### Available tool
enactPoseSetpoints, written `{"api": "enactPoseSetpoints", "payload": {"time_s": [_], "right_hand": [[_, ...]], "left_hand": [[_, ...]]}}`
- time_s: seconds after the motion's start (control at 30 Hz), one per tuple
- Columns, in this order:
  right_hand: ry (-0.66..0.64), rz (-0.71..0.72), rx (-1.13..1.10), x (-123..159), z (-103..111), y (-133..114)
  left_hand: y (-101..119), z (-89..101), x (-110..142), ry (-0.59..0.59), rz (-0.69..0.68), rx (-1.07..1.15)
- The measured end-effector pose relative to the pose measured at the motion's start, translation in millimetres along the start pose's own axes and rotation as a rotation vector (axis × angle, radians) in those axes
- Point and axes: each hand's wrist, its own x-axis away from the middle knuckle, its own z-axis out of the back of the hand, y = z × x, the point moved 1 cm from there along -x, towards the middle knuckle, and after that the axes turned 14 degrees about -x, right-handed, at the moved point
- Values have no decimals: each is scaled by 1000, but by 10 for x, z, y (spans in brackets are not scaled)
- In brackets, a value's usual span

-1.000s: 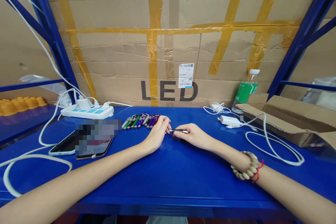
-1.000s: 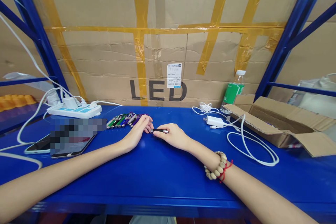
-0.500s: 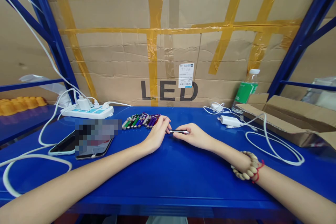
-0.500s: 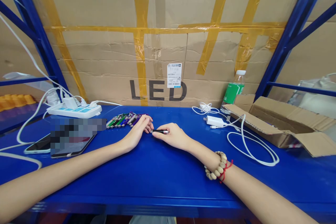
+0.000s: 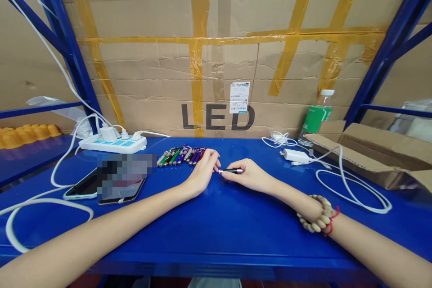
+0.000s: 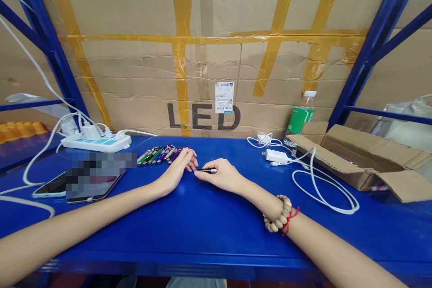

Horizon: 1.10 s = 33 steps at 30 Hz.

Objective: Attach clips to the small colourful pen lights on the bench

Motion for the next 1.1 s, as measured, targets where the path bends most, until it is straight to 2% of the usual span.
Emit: {"api": "enactPoseSetpoints", "payload": {"time_s": [0.47,0.73,0.83,0.93,1.03,1.1], "right_hand": [[9,-1,38,12,33,-49],[80,-61,254,-12,140,14],[109,-97,354,-17,244,70],[195,-105,445,-24,382,190],[297,-165,513,-31,517,331],[345,-182,523,-30,589,398]], "left_hand": [[0,1,9,-16,-7,-31],[75,42,17,89,-2,-154],[91,77,22,106,-92,-351],[71,113,30,105,-241,-697],[23,153,21,113,-230,-993],[1,175,3,100,-198,-1086]]}}
